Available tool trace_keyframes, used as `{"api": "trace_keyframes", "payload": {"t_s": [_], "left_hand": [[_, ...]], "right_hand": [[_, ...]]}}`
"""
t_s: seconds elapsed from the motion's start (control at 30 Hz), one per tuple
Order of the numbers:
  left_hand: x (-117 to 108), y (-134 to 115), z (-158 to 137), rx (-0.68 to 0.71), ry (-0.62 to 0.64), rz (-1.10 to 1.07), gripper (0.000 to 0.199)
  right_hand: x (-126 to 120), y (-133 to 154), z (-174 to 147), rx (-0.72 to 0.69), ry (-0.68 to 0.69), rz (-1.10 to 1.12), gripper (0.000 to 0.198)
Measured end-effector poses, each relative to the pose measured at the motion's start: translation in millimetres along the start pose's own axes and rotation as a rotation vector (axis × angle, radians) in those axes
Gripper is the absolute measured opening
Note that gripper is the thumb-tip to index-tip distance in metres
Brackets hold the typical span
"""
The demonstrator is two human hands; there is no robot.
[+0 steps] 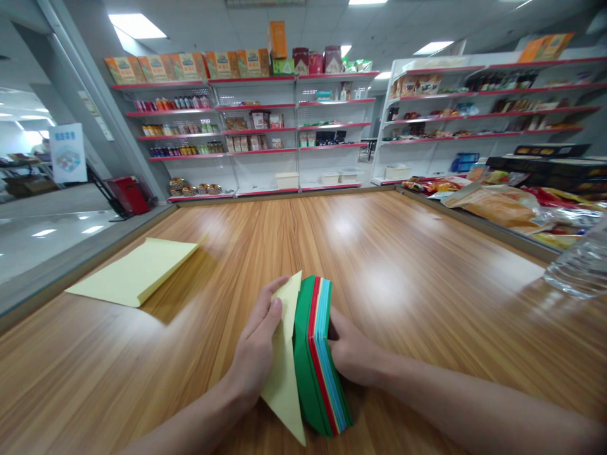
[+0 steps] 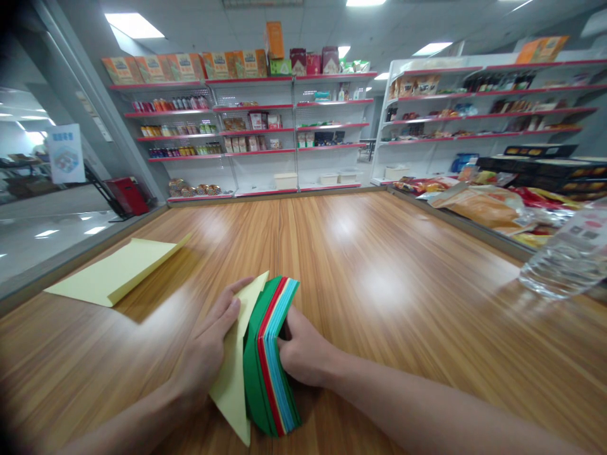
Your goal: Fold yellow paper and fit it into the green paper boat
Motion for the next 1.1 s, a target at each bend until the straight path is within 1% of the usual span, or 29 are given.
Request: {"api": "trace_keyframes", "payload": {"t_s": [0.17, 0.33, 0.47, 0.7, 0.8, 0.87, 0.9, 1.0, 1.03, 1.1], "left_hand": [[2.4, -2.8, -3.0, 0.004, 0.023, -0.004, 0.043], [3.7, -0.2, -7.4, -0.032, 0.005, -0.016, 0.050], [5.8, -0.2, -9.9, -0.042, -0.003, -0.042, 0.052], [7.0, -2.7, -13.1, -0.014, 0.024, -0.065, 0.051], [3.2, 1.5, -8.2, -0.035, -0.021, -0.099, 0.052], [-0.4, 7.3, -1.4, -0.080, -0.031, -0.167, 0.052], [-1.9, 10.7, 2.4, -0.131, -0.004, -0.220, 0.052], [-4.8, 18.6, 11.9, -0.295, 0.128, -0.393, 0.052], [-5.3, 19.4, 13.9, -0.309, 0.167, -0.441, 0.052], [-5.6, 17.7, 16.0, -0.254, 0.234, -0.503, 0.048]], "right_hand": [[1.6, -0.6, -2.8, 0.026, 0.029, -0.017, 0.041], [3.2, 2.1, -5.6, 0.016, 0.051, -0.042, 0.040], [4.3, 4.9, -7.6, -0.010, 0.073, -0.049, 0.037], [10.0, 9.8, -10.8, -0.009, 0.099, 0.023, 0.046], [9.0, 8.0, -6.1, -0.004, 0.023, 0.037, 0.046], [6.5, 5.5, -1.1, -0.017, -0.035, 0.065, 0.042], [5.0, 4.0, 1.5, -0.024, -0.054, 0.084, 0.039], [-0.6, -0.7, 7.3, -0.028, -0.132, 0.150, 0.035], [-2.7, -2.0, 8.5, -0.013, -0.169, 0.175, 0.035], [-6.9, -4.0, 10.4, 0.043, -0.244, 0.243, 0.033]]}}
Point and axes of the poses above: each hand's wrist, its own z-axis towards the middle knuckle, its own x-axis out of the palm, y = z × x, the point moved 1 cm from there along z, towards the middle knuckle, and after that the axes turned 2 degrees about x, right-handed, at the moved point
